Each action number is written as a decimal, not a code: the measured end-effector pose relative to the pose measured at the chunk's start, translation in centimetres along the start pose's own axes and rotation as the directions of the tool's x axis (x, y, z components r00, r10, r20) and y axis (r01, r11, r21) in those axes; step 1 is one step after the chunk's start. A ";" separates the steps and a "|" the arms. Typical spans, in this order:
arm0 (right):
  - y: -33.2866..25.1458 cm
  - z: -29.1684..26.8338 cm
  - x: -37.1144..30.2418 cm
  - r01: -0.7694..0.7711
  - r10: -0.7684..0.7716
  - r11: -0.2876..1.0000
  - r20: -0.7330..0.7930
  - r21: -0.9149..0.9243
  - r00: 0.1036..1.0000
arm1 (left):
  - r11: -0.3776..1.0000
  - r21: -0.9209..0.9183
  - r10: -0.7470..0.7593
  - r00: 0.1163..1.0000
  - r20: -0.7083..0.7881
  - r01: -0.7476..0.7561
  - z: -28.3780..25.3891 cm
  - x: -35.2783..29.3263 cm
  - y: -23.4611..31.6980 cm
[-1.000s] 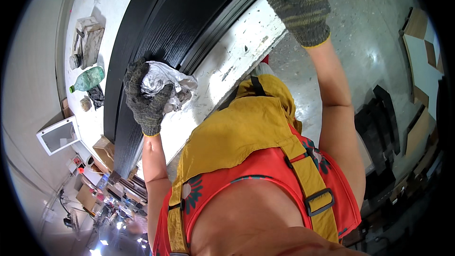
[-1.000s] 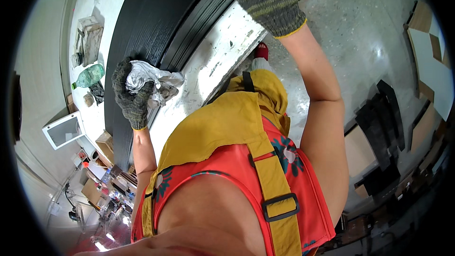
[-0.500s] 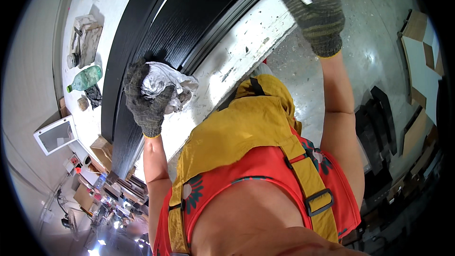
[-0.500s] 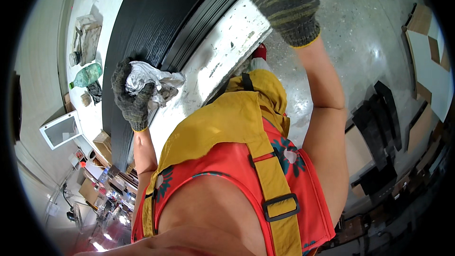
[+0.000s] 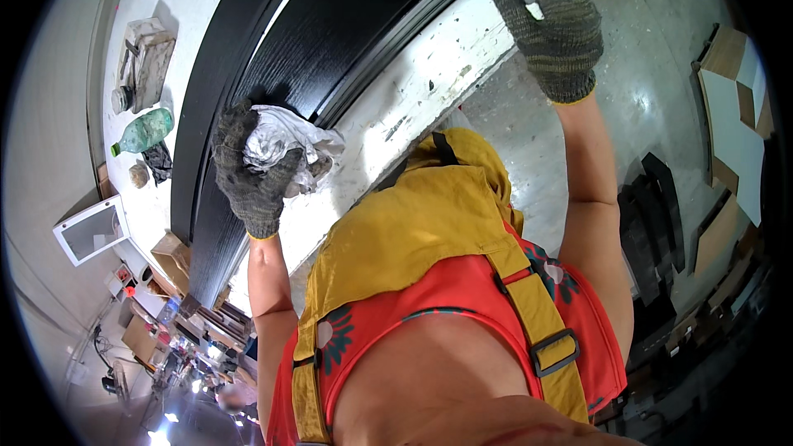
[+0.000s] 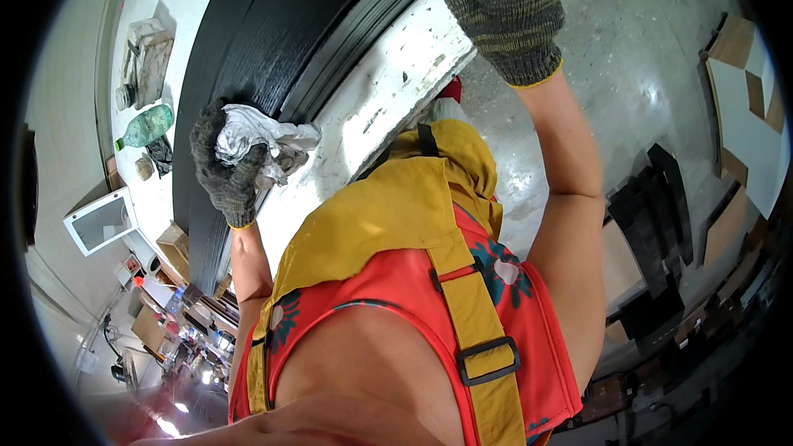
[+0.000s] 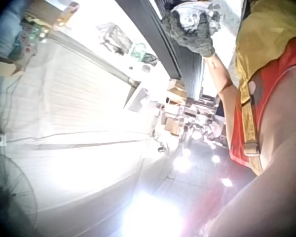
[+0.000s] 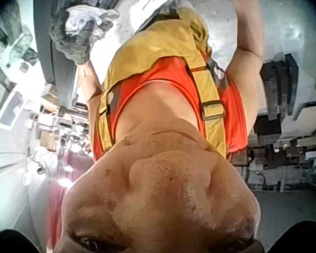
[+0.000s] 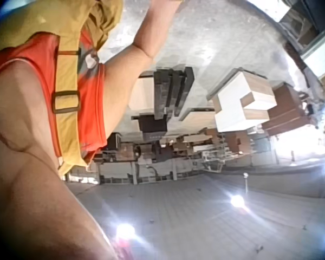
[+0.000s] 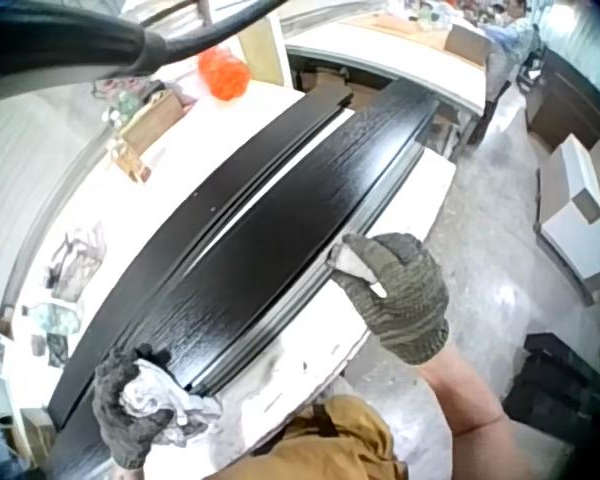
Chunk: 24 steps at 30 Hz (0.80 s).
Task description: The person wipes a long black curved object on a white workbench using a white cloth. They repeatedly rub the surface along its length, occasionally repositioning the cloth and adjusting their grip.
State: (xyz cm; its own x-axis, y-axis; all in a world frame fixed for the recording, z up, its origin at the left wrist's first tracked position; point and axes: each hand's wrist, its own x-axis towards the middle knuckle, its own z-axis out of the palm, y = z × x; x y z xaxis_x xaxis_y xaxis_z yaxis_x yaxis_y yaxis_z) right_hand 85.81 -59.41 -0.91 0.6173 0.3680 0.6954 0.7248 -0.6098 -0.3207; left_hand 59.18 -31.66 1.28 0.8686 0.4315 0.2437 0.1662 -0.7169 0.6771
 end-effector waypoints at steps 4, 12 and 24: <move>-1.0 1.1 1.6 0.037 -0.034 0.992 -0.030 0.121 0.999 | 1.000 0.015 -0.020 1.000 0.014 0.020 0.0 0.3 0.4; 0.2 -0.4 -2.5 -0.115 0.103 0.991 0.170 0.061 0.980 | 0.999 0.003 -0.032 0.998 -0.045 0.033 0.0 -0.1 0.4; 5.7 -4.0 -11.3 -0.531 0.492 0.823 0.213 0.201 0.844 | 0.989 0.068 0.097 0.915 0.391 -0.134 -2.8 5.2 2.9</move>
State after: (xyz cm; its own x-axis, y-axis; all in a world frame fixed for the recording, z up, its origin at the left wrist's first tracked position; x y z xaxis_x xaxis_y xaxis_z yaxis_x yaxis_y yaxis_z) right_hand 81.73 -69.82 -8.08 0.9430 0.1596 0.2922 0.3304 -0.5560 -0.7627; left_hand 62.86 -29.95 6.44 0.9937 0.1109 0.0170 0.0796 -0.8035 0.5899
